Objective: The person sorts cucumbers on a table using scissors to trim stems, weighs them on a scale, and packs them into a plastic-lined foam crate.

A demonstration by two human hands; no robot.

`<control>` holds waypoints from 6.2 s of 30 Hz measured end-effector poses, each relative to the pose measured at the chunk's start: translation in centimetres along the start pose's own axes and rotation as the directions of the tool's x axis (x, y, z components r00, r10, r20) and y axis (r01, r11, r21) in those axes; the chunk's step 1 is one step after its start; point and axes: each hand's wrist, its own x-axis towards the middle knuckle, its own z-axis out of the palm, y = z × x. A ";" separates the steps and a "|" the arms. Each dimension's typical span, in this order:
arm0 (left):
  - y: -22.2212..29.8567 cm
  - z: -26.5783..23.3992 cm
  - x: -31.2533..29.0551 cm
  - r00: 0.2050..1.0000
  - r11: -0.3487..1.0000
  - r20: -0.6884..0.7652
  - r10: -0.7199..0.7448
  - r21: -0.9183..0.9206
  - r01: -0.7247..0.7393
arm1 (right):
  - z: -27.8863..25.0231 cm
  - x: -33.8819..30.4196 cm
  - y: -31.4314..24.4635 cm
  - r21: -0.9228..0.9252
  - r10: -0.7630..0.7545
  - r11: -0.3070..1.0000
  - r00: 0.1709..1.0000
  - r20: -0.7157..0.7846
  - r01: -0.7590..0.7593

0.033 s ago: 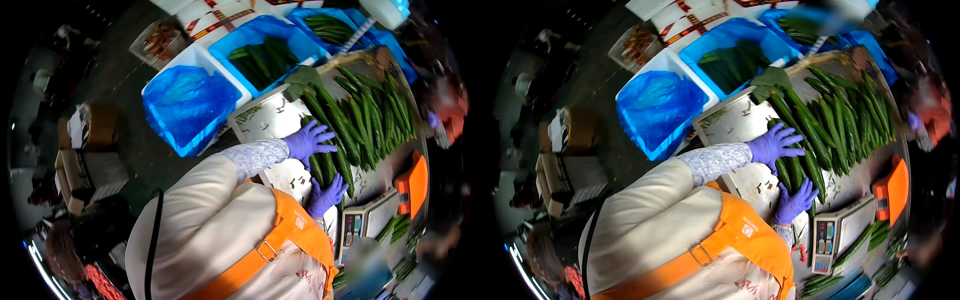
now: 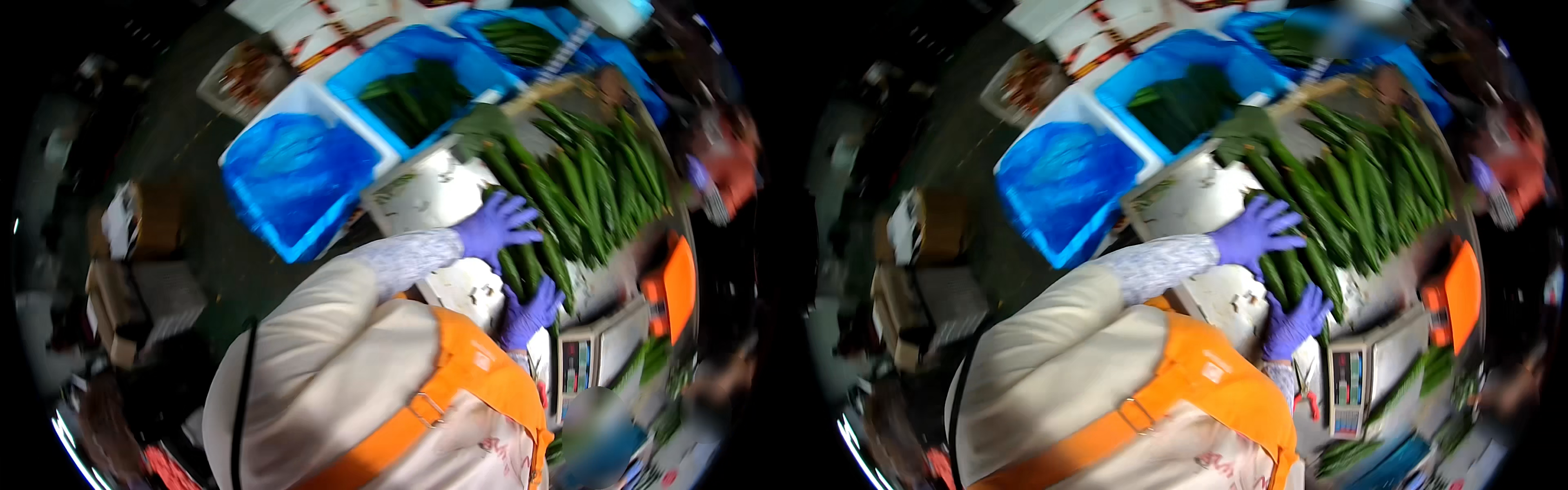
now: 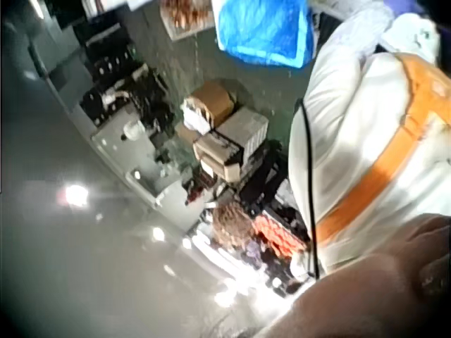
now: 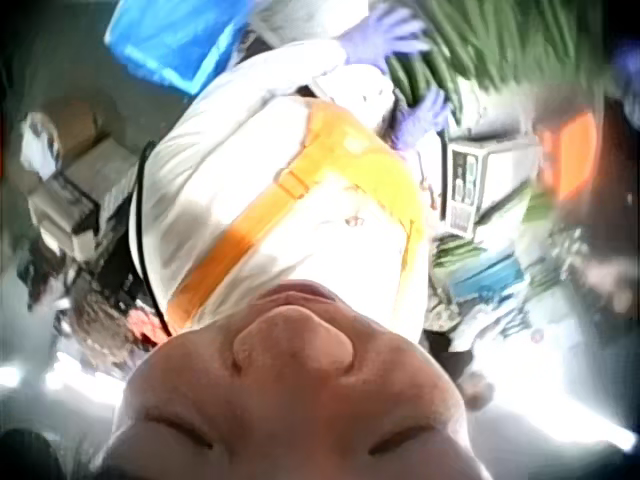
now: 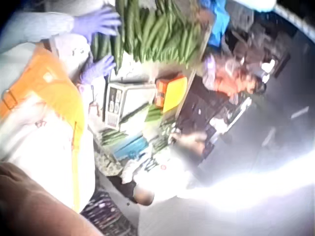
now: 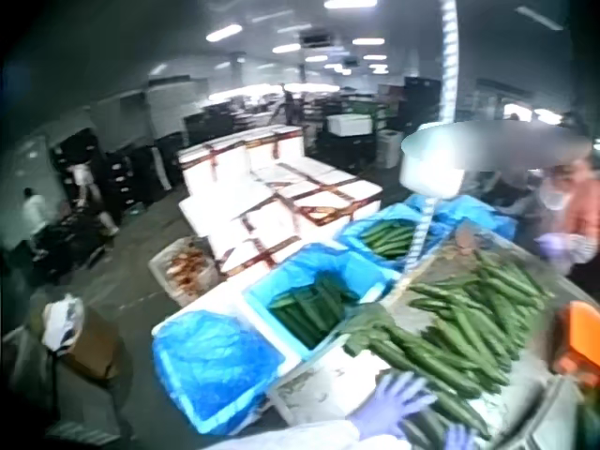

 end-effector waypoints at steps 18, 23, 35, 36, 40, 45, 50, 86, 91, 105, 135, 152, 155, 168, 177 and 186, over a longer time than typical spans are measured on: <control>3.7 2.5 -3.9 0.957 0.894 0.198 -0.213 -0.357 0.272 | -0.6 -4.7 -3.1 0.176 -0.176 0.971 0.983 0.061 0.163; 4.0 3.7 -3.9 0.979 0.943 -0.029 -0.201 -0.276 0.185 | -2.4 -6.6 -2.3 0.336 -0.003 0.942 1.000 -0.021 0.010; 3.6 5.3 -6.6 0.993 0.956 0.010 -0.120 -0.268 0.118 | -2.0 -10.5 -1.2 0.338 0.126 0.922 0.971 0.205 -0.191; 3.6 5.4 -6.6 0.992 0.962 0.010 -0.124 -0.244 0.122 | -2.0 -10.3 -1.1 0.319 0.133 0.927 0.967 0.220 -0.199; 3.1 5.7 -7.0 0.995 0.959 -0.040 -0.093 -0.271 0.079 | -1.0 -10.3 -0.8 0.342 0.142 0.919 0.974 0.178 -0.197; 3.3 5.7 -6.7 0.997 0.964 0.001 -0.082 -0.255 0.079 | -0.3 -10.5 -0.5 0.358 0.209 0.898 0.963 0.168 -0.257; 2.9 5.5 -6.8 0.992 0.888 0.009 -0.126 -0.445 0.116 | -0.2 -10.5 -0.3 0.510 0.268 0.817 0.960 0.077 -0.268; 2.4 0.3 -5.9 0.942 0.939 -0.030 0.335 -0.074 -0.336 | -14.4 -10.5 8.0 0.633 0.486 -0.307 0.455 0.746 -0.711; 2.2 2.7 -4.7 0.954 0.952 0.013 0.299 -0.070 -0.297 | -15.4 -8.4 10.0 0.838 0.662 -0.359 0.521 0.539 -0.410; 3.7 2.9 -3.7 0.978 0.975 0.002 0.209 -0.082 -0.208 | -9.9 -7.8 8.5 0.786 0.760 -0.057 0.484 0.434 -0.615; 3.8 2.8 -3.5 0.978 0.975 -0.021 0.208 -0.072 -0.209 | -15.6 1.0 15.1 -0.095 0.604 0.680 0.629 -0.489 -0.727; 3.6 2.7 -3.8 0.984 0.977 -0.004 0.178 -0.122 -0.177 | -2.1 5.8 0.8 0.319 0.029 0.947 0.999 -0.033 -0.018; 3.4 2.4 -4.3 0.996 0.986 0.000 0.094 -0.137 -0.093 | -1.3 4.3 4.3 0.172 0.253 0.961 0.943 -0.216 -0.219; 1.6 1.6 -3.5 0.956 0.956 -0.016 0.294 0.022 -0.293 | 3.4 5.3 -0.3 0.645 0.632 0.563 0.772 0.068 -0.517; -3.0 0.8 -2.0 0.984 0.983 -0.006 0.177 0.051 -0.176 | 2.7 -3.3 0.6 0.707 0.580 0.576 0.815 0.001 -0.411; -9.0 0.8 1.0 0.907 0.911 -0.094 0.410 -0.002 -0.412 | 5.3 3.1 -4.8 0.279 0.410 0.879 0.912 -0.029 -0.386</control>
